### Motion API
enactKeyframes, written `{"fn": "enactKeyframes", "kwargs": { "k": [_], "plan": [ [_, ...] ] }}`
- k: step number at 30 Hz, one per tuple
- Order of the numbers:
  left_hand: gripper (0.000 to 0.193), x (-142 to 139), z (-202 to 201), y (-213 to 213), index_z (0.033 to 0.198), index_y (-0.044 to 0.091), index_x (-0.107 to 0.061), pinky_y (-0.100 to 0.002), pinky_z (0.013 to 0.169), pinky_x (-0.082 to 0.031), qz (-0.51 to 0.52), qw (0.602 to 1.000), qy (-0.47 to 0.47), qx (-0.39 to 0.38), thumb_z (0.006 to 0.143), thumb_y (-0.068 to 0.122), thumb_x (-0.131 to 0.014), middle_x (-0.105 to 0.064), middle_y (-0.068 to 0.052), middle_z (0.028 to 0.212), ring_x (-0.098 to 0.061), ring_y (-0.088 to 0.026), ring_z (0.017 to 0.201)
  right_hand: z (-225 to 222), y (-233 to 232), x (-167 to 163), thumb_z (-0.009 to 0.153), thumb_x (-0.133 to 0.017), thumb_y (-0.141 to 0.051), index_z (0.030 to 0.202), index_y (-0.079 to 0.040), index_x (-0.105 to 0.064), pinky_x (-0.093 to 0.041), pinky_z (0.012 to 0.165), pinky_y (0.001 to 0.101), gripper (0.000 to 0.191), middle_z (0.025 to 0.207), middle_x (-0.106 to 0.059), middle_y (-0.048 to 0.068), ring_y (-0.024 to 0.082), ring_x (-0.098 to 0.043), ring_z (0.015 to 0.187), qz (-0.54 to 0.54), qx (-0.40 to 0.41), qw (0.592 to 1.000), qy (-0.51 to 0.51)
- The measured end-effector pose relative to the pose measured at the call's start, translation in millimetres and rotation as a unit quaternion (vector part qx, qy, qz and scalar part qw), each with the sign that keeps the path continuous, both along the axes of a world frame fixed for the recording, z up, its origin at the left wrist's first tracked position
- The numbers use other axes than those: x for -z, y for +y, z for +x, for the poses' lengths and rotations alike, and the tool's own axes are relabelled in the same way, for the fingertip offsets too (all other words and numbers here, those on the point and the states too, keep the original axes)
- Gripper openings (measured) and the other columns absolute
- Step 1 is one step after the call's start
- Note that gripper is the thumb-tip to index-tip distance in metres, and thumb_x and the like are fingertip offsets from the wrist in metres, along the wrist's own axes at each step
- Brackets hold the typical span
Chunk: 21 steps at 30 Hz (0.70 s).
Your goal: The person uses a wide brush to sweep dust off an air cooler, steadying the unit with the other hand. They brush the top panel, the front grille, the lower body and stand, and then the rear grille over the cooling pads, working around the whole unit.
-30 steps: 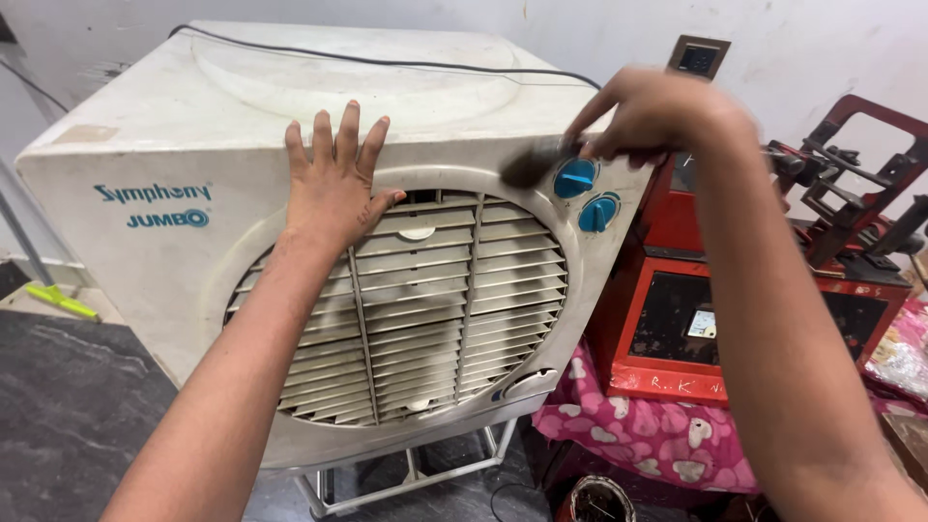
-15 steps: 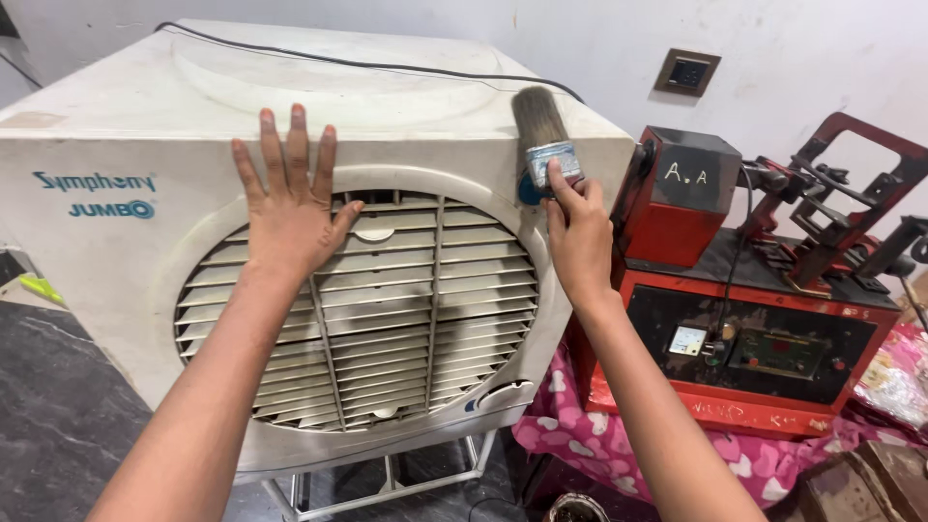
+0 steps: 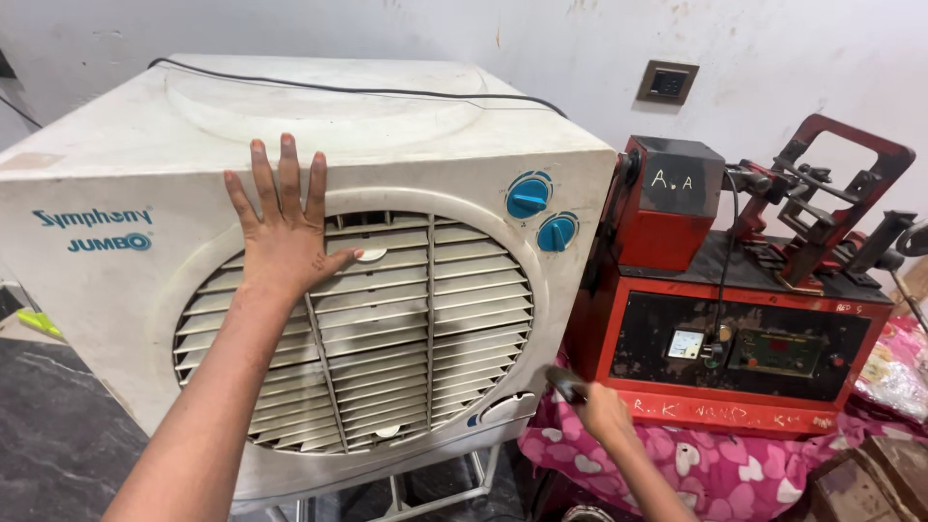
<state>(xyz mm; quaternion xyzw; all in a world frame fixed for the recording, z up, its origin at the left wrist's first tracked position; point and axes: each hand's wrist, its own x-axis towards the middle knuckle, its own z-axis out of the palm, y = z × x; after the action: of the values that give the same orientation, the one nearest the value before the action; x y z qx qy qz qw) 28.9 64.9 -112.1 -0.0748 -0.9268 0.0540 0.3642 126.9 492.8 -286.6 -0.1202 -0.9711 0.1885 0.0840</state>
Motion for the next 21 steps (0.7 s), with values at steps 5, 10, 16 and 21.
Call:
{"fn": "enactKeyframes", "kwargs": {
  "k": [5,10,16,21],
  "plan": [
    [0.15,-1,3,4,0.168,0.016,0.02,-0.075,0.118,0.014,-0.006,1.0,-0.011,-0.016,0.068,0.081,-0.071,0.024,-0.02,0.173,0.025,-0.048,0.155,-28,10,-64,0.089,-0.073,-0.026,0.133,-0.032,-0.068,-0.058,0.092,0.0472,0.045,0.114,-0.075,0.014,0.036,-0.072,0.103,-0.023,-0.048,0.995,0.089],
    [0.163,-11,6,9,0.167,0.015,0.023,-0.074,0.117,0.014,-0.008,0.997,-0.061,-0.055,0.055,0.081,-0.076,0.027,-0.021,0.172,0.028,-0.048,0.153,-33,-2,-205,0.087,-0.077,-0.015,0.124,-0.013,-0.073,-0.058,0.084,0.0384,0.038,0.125,-0.073,0.011,0.022,-0.075,0.093,-0.087,-0.163,0.935,0.301],
    [0.174,-15,13,12,0.169,0.01,0.022,-0.074,0.113,0.015,-0.079,0.987,-0.068,-0.122,0.05,0.082,-0.081,0.026,-0.027,0.171,0.028,-0.052,0.151,-21,-12,-258,0.103,-0.069,-0.011,0.143,-0.022,-0.069,-0.048,0.062,0.0481,0.042,0.099,-0.073,0.028,0.032,-0.066,0.067,-0.255,-0.068,0.893,0.364],
    [0.171,-15,11,10,0.167,0.013,0.018,-0.076,0.116,0.012,-0.012,0.997,-0.064,-0.046,0.045,0.081,-0.08,0.026,-0.023,0.17,0.028,-0.049,0.153,-24,-12,-126,0.094,-0.065,-0.016,0.138,-0.023,-0.063,-0.056,0.079,0.0552,0.044,0.098,-0.063,0.026,0.047,-0.068,0.09,0.033,-0.063,0.956,0.285]
  ]
}}
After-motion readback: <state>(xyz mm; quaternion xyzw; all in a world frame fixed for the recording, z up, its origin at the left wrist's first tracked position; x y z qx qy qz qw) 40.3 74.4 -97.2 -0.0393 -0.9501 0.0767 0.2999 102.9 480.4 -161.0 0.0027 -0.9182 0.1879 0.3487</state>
